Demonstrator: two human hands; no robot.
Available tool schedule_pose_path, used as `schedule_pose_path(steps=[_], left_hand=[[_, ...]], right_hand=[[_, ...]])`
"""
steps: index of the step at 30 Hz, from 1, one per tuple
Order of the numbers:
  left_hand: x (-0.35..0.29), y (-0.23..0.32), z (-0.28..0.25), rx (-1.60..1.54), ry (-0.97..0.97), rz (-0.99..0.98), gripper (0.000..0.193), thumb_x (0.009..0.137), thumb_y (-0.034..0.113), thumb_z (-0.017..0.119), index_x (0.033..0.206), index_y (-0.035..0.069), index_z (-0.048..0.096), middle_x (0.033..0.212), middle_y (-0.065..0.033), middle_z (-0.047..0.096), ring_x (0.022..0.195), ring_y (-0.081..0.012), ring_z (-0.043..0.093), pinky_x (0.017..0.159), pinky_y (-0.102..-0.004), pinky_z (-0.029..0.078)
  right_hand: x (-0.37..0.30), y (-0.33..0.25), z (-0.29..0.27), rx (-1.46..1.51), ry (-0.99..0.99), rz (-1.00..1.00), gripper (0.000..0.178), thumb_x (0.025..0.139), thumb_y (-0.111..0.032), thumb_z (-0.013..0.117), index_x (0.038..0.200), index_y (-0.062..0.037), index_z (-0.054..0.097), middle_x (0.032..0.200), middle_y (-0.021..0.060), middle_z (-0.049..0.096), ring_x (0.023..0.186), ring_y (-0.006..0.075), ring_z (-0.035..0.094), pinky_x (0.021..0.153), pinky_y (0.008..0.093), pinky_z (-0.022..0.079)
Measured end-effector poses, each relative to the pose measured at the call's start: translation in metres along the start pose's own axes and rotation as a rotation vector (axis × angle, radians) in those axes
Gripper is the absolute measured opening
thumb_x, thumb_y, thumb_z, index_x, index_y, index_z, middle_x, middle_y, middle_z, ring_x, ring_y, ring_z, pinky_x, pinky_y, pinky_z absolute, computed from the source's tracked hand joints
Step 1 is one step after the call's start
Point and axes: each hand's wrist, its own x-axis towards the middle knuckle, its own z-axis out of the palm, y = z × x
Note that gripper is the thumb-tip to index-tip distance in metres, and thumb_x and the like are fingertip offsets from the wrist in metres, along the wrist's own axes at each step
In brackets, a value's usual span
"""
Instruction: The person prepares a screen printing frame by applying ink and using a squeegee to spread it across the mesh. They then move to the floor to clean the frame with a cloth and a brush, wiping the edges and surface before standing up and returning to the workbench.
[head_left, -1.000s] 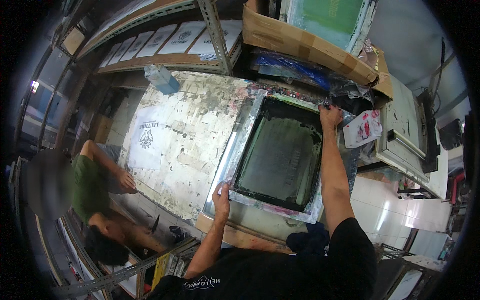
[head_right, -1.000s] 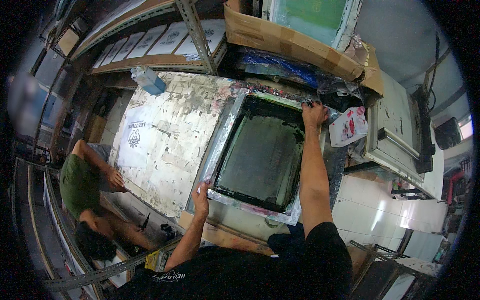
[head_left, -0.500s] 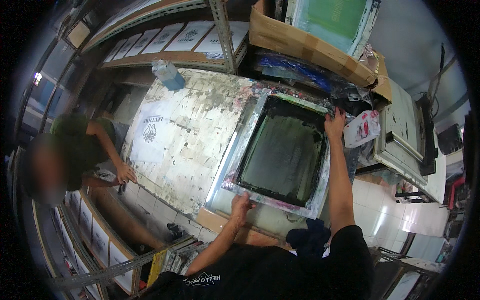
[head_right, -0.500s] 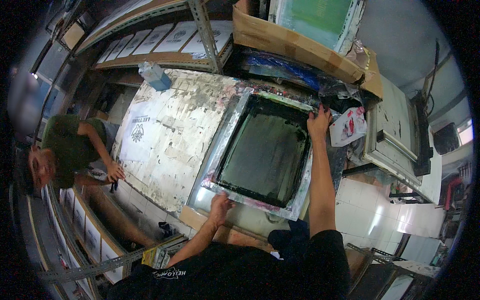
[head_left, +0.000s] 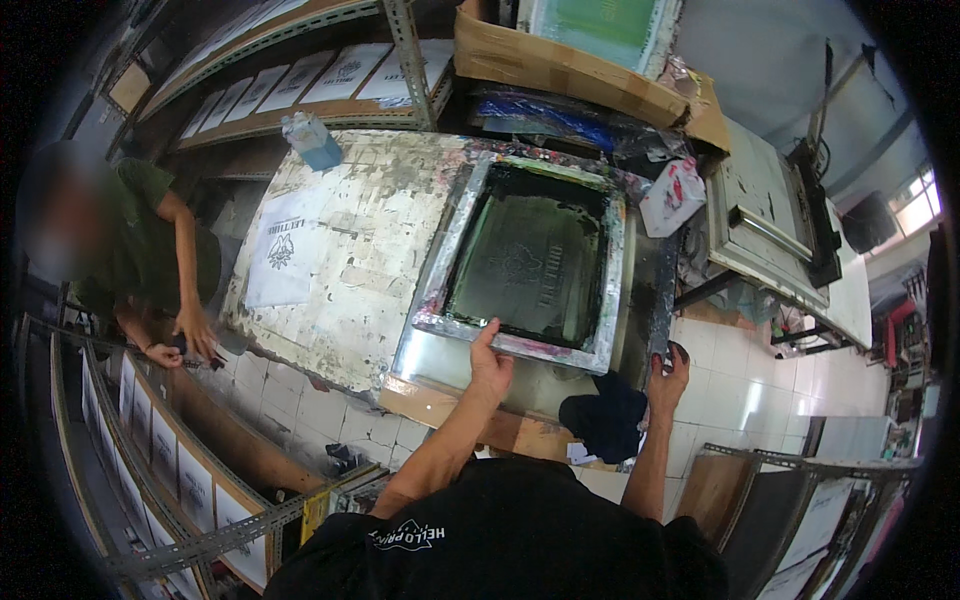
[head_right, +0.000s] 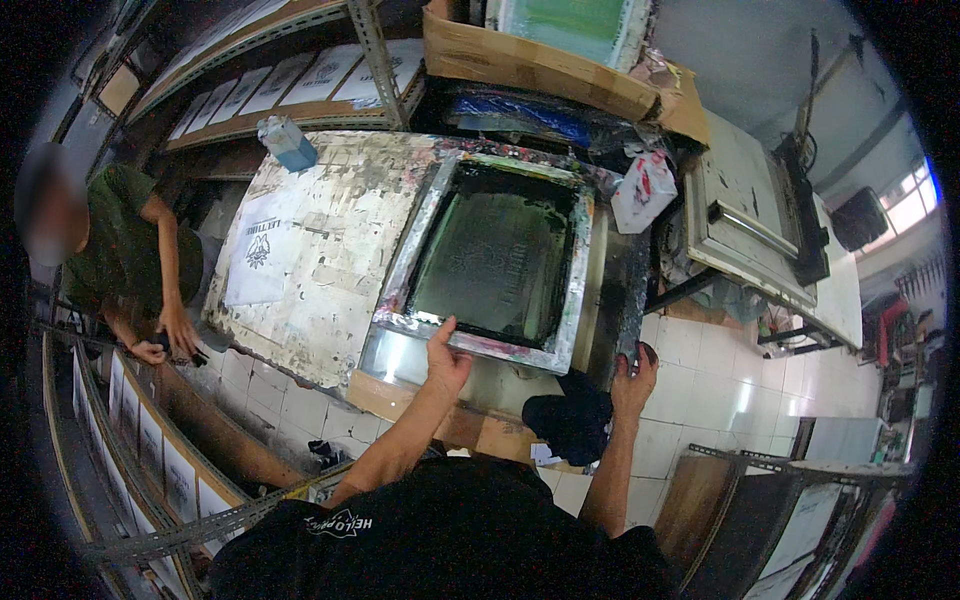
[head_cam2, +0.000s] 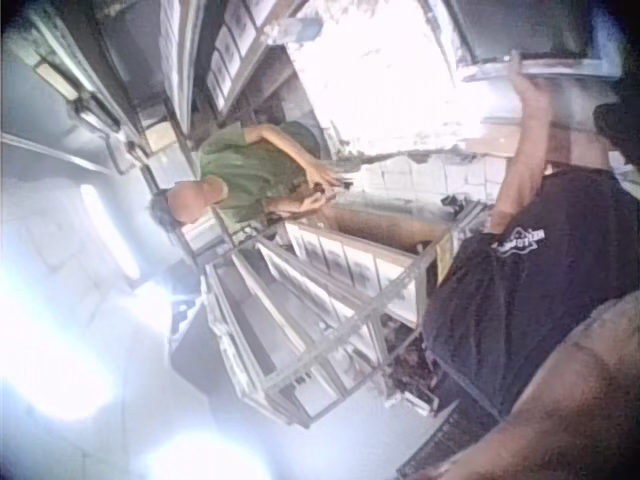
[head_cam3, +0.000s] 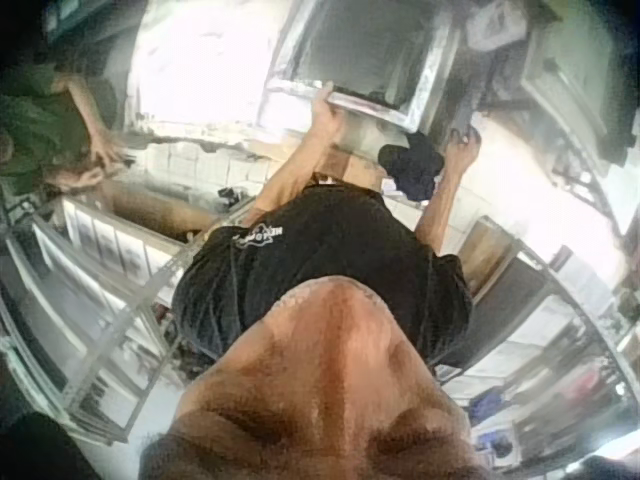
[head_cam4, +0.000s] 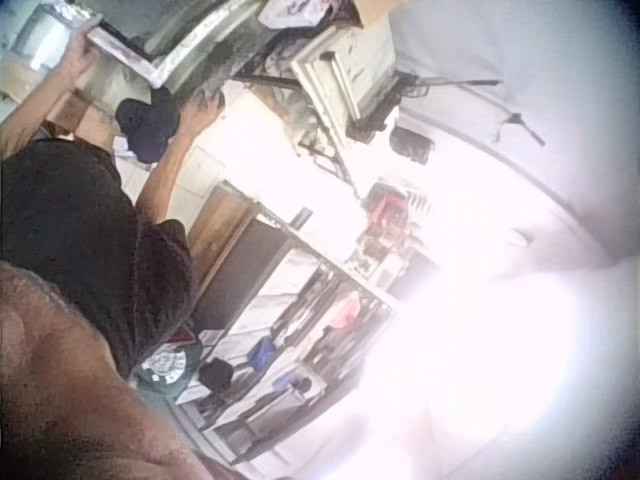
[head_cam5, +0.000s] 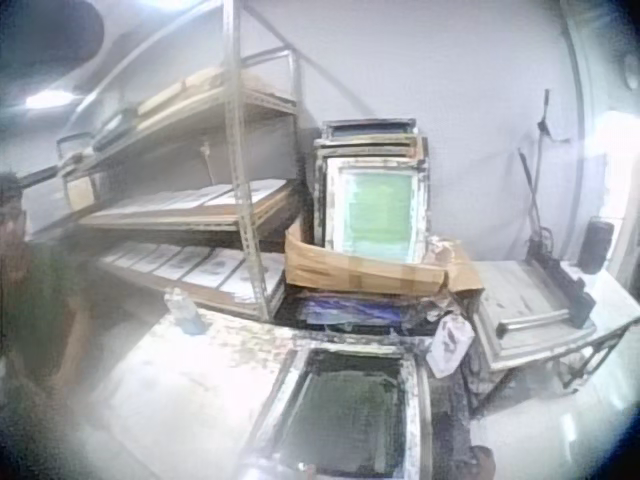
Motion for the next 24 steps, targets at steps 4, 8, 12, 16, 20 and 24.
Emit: schedule_pose_path(steps=[4,8,12,16,20,24], left_hand=[[-0.017,0.011,0.003,-0.032,-0.027,0.073,0.016,0.079,0.013,0.069,0.092,0.009,0.062,0.092,-0.0043,0.064,0.086,-0.0207,0.06,0.08,-0.0355,0.05],[-0.032,0.033,0.005,0.051,-0.116,0.17,0.018,0.079,0.017,0.07,0.094,0.009,0.062,0.096,-0.0042,0.063,0.09,-0.0205,0.059,0.083,-0.0359,0.049],[-0.069,0.05,-0.007,0.071,-0.174,0.284,0.023,0.079,0.016,0.069,0.099,0.006,0.061,0.098,-0.0056,0.063,0.092,-0.021,0.059,0.086,-0.0366,0.048],[-0.119,0.075,-0.048,0.051,-0.135,0.335,0.029,0.08,0.015,0.068,0.106,0.005,0.06,0.103,-0.0067,0.063,0.096,-0.0226,0.059,0.087,-0.0371,0.047],[-0.198,0.077,-0.076,0.049,-0.055,0.478,0.03,0.08,0.015,0.067,0.107,0.005,0.06,0.105,-0.0061,0.064,0.099,-0.023,0.059,0.09,-0.0396,0.045],[-0.274,0.064,-0.136,-0.052,-0.024,0.608,0.035,0.081,0.016,0.065,0.112,0.003,0.058,0.109,-0.0086,0.063,0.103,-0.0259,0.058,0.093,-0.0414,0.045]], right_hand=[[-0.028,0.011,-0.029,0.051,0.024,0.147,0.038,0.076,0.0,0.066,0.114,0.0021,0.059,0.114,0.0153,0.055,0.098,0.0267,0.057,0.079,0.0342,0.049],[-0.047,0.026,-0.043,0.091,0.059,0.101,0.037,0.078,0.0,0.065,0.115,0.001,0.059,0.114,0.0143,0.056,0.096,0.0257,0.057,0.076,0.0327,0.049],[-0.055,0.025,-0.053,0.063,0.055,0.096,0.037,0.078,-0.004,0.067,0.114,0.0005,0.059,0.114,0.0139,0.056,0.094,0.0248,0.058,0.073,0.0323,0.049],[-0.063,0.029,-0.058,0.027,0.023,-0.013,0.038,0.078,-0.007,0.069,0.114,0.0003,0.059,0.113,0.0144,0.056,0.093,0.0259,0.058,0.072,0.0336,0.048],[-0.081,0.035,-0.055,0.015,-0.077,-0.071,0.039,0.078,-0.011,0.07,0.114,0.0007,0.059,0.111,0.0173,0.057,0.097,0.0307,0.057,0.076,0.0362,0.048],[-0.106,0.046,-0.052,-0.118,-0.112,-0.263,0.047,0.078,-0.016,0.071,0.12,-0.0008,0.056,0.118,0.018,0.054,0.104,0.0325,0.053,0.088,0.0369,0.044]])
